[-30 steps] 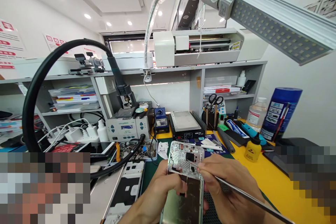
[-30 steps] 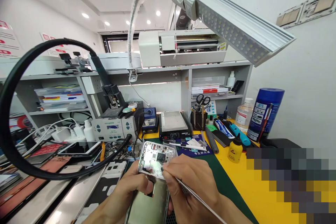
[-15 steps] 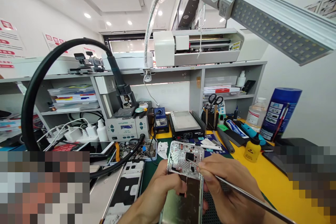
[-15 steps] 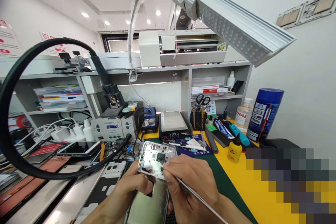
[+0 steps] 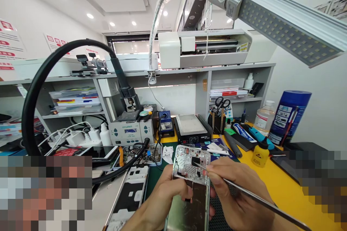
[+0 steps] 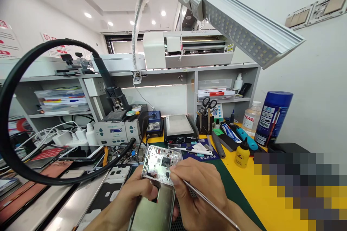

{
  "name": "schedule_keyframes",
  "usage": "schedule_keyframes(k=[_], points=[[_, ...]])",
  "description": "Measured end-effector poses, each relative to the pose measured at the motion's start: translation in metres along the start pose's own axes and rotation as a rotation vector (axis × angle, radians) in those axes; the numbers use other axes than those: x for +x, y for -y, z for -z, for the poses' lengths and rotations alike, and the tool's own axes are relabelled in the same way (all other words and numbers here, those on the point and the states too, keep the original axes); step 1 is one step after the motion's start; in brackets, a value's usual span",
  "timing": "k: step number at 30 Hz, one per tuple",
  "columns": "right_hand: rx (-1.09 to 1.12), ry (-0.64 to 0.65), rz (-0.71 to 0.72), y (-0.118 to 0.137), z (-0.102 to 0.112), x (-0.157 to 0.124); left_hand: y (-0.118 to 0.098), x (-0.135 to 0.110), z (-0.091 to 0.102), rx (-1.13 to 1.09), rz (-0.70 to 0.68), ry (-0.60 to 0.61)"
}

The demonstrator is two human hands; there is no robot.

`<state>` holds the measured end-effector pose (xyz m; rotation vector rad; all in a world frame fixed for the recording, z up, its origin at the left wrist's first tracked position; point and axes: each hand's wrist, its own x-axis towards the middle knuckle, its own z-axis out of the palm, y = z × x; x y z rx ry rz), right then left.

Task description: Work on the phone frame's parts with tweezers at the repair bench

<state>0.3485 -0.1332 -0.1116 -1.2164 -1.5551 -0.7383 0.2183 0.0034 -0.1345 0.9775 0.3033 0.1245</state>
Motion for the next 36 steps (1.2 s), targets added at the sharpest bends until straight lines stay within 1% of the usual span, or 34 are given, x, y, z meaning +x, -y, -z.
schedule_keyframes(k=[2, 5, 6, 8, 10, 11, 12, 13, 15, 17, 18, 21, 24, 27, 30, 36], points=[[0.008, -0.004, -0.008, 0.0, 0.0, -0.001, 0.001, 0.0, 0.002, 0.006, 0.021, 0.02], [0.028, -0.008, -0.003, -0.002, 0.0, -0.004, 0.0, 0.001, 0.003, 0.001, 0.014, 0.037], [0.041, -0.039, -0.015, -0.003, 0.0, -0.006, -0.001, 0.002, 0.002, -0.002, 0.006, 0.05], [0.042, -0.17, -0.066, -0.009, 0.001, -0.008, -0.002, 0.005, 0.002, -0.008, -0.027, 0.091], [0.007, -0.305, -0.174, -0.017, 0.002, -0.008, -0.003, 0.009, 0.002, -0.015, -0.065, 0.125], [-0.003, -0.329, -0.259, -0.022, 0.001, -0.006, -0.003, 0.011, 0.002, -0.018, -0.08, 0.135], [0.027, -0.314, -0.381, -0.026, 0.0, -0.004, -0.004, 0.013, 0.002, -0.014, -0.088, 0.139], [0.095, -0.264, -0.525, -0.03, -0.001, -0.001, -0.005, 0.015, 0.002, -0.008, -0.089, 0.142], [0.311, -0.13, -0.816, -0.036, -0.005, 0.003, -0.007, 0.017, 0.002, 0.011, -0.085, 0.127], [0.477, 0.0, -0.965, -0.039, -0.009, 0.006, -0.008, 0.018, 0.002, 0.038, -0.084, 0.1], [0.534, 0.053, -0.999, -0.04, -0.011, 0.006, -0.009, 0.019, 0.002, 0.051, -0.086, 0.09], [0.642, 0.161, -1.06, -0.039, -0.015, 0.004, -0.008, 0.019, 0.003, 0.087, -0.092, 0.078], [0.697, 0.211, -1.101, -0.039, -0.017, 0.001, -0.006, 0.019, 0.004, 0.105, -0.085, 0.096], [0.719, 0.209, -1.124, -0.041, -0.018, -0.001, -0.005, 0.019, 0.005, 0.104, -0.077, 0.136], [0.722, 0.185, -1.135, -0.043, -0.019, -0.002, -0.004, 0.02, 0.007, 0.125, -0.098, 0.161], [0.725, 0.141, -1.119, -0.049, -0.02, -0.003, -0.002, 0.021, 0.008, 0.249, -0.202, 0.126]])
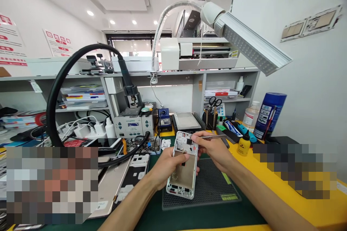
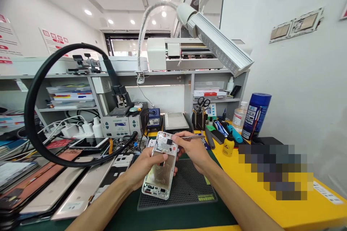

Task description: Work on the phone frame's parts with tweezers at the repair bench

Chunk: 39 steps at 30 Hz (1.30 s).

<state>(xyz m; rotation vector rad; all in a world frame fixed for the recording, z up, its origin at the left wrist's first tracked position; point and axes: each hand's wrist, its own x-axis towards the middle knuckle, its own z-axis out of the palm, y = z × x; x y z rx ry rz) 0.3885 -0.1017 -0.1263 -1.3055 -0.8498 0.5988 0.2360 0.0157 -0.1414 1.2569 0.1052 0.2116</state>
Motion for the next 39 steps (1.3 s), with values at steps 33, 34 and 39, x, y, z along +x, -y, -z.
schedule_keyframes(k=[33, 34, 39], points=[[-0.025, 0.049, 0.067, 0.01, -0.002, -0.008, -0.008, -0.023, -0.008, 0.251, -0.056, -0.03], [-0.026, 0.046, 0.063, 0.009, -0.001, -0.007, -0.007, -0.023, -0.006, 0.255, -0.064, -0.033], [-0.02, 0.032, 0.021, 0.006, -0.002, -0.006, 0.001, -0.021, -0.004, 0.237, -0.079, -0.063]])
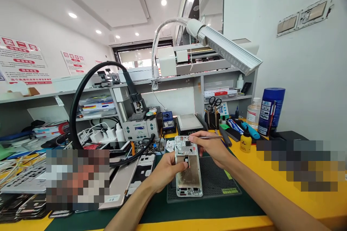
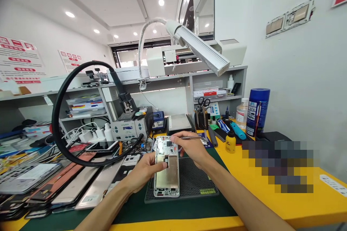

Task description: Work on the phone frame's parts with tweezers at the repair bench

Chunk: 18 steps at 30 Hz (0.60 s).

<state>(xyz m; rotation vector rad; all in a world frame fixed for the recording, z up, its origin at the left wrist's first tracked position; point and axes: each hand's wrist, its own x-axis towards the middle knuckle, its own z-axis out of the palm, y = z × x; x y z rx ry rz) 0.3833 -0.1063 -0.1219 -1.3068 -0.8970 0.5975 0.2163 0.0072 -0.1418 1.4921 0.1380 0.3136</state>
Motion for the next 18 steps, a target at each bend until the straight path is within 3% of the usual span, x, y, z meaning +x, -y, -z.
schedule_keyframes(k=[14, 18], points=[[0.032, 0.024, -0.063, 0.007, -0.009, -0.009, 0.006, -0.001, -0.002, -0.055, -0.004, -0.108], [0.032, 0.019, -0.079, 0.009, -0.011, -0.009, 0.003, -0.002, 0.0, -0.078, 0.032, -0.083]])
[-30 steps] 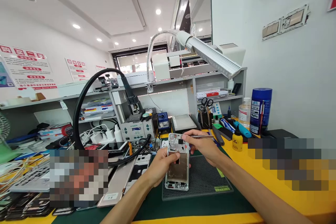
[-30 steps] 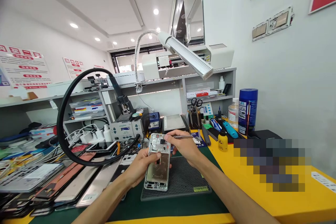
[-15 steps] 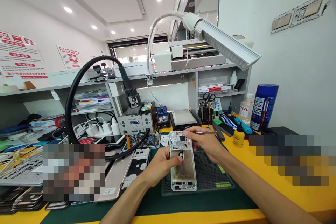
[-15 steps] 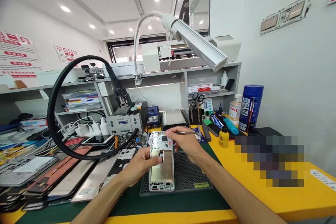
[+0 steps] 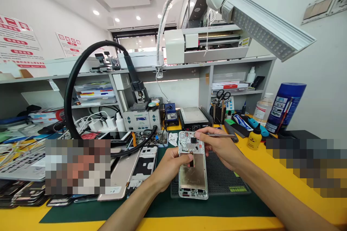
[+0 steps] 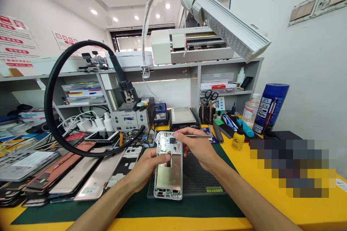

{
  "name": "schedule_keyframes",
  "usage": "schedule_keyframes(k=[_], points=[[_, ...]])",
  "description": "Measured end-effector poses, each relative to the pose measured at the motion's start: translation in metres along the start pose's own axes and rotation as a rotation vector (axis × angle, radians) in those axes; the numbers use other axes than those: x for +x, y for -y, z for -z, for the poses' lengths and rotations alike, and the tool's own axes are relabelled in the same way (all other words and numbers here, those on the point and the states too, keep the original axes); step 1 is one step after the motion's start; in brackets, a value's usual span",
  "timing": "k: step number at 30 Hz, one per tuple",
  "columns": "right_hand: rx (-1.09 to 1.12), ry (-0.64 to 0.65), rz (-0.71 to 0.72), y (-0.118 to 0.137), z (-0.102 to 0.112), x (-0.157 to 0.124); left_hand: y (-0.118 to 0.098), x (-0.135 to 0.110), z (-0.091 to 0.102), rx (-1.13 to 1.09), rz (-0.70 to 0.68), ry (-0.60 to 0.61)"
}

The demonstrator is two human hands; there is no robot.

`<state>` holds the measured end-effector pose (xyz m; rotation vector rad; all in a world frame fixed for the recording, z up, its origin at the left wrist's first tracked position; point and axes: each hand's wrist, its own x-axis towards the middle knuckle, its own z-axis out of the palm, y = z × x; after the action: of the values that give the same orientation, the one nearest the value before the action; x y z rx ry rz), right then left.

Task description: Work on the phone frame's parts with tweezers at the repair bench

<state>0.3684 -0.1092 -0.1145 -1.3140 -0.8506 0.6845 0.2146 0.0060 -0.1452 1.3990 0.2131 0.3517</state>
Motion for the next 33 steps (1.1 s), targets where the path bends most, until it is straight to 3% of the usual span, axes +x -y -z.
schedule_keyframes(k=[13, 26, 33], points=[[0.014, 0.012, -0.018, -0.001, 0.0, 0.0, -0.004, -0.006, 0.003, -0.004, 0.01, 0.126], [-0.043, -0.037, 0.038, -0.003, -0.004, -0.003, -0.008, -0.007, -0.004, -0.056, 0.055, 0.037], [-0.094, -0.071, 0.081, -0.002, -0.003, -0.005, -0.009, -0.01, -0.004, -0.087, 0.038, 0.129]])
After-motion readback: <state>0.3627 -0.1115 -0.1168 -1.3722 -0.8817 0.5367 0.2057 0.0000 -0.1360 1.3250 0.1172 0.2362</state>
